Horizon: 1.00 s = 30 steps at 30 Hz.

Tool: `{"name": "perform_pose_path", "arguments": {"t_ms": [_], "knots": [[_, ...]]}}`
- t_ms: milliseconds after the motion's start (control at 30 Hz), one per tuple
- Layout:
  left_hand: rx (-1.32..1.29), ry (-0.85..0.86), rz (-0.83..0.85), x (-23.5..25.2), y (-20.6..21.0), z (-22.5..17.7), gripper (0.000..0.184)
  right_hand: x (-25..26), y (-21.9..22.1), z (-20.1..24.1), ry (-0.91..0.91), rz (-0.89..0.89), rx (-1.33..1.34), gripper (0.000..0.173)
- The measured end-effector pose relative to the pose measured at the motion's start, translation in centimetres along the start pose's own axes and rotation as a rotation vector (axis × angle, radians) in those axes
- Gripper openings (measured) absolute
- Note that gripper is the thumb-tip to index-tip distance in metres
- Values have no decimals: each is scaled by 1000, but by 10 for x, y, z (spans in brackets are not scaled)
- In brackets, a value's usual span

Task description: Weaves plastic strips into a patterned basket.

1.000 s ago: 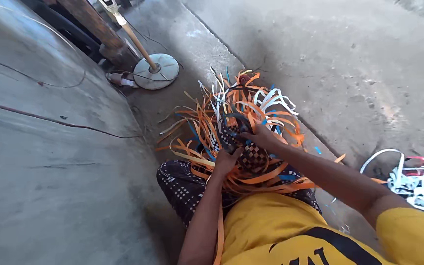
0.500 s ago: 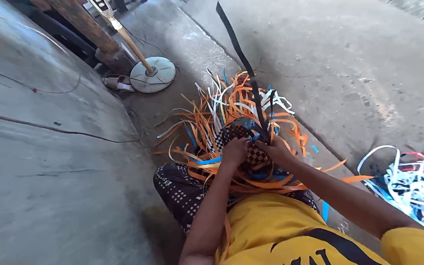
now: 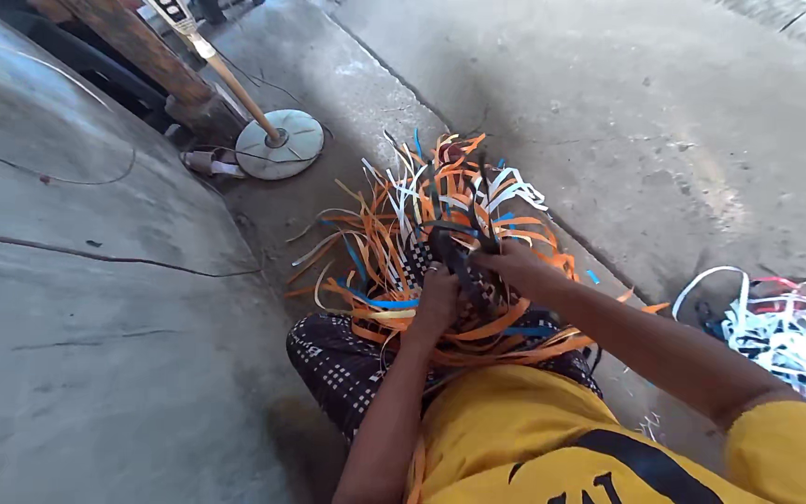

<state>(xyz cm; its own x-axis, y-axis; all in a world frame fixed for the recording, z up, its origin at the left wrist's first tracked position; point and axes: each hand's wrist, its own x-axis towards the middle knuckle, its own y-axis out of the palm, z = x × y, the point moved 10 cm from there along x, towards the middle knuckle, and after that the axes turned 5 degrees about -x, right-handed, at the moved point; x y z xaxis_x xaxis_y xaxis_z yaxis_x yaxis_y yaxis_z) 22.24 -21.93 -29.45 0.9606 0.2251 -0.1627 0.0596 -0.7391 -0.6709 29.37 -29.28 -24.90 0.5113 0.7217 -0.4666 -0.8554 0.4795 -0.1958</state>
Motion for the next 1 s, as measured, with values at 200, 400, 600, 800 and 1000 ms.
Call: {"name": "perform_pose_path", "arguments": {"t_ms": [200,400,600,800,1000], "knots": [[-80,-116,-25,0,-4,11,27,-47,-7,109,-460,-69,-77,20],[-100,-272,-13,-1,-2,29,30,2,19,-25,6,114,-589,54],[-150,-252,-64,-6,-6,24,30,-52,36,38,-168,217,-127,13],[-169,-195,-38,4,5,34,33,19,-9,14,-95,-5,-500,23],[-179,-206,0,-3,4,33,33,46,5,-41,124,112,-251,28]]}}
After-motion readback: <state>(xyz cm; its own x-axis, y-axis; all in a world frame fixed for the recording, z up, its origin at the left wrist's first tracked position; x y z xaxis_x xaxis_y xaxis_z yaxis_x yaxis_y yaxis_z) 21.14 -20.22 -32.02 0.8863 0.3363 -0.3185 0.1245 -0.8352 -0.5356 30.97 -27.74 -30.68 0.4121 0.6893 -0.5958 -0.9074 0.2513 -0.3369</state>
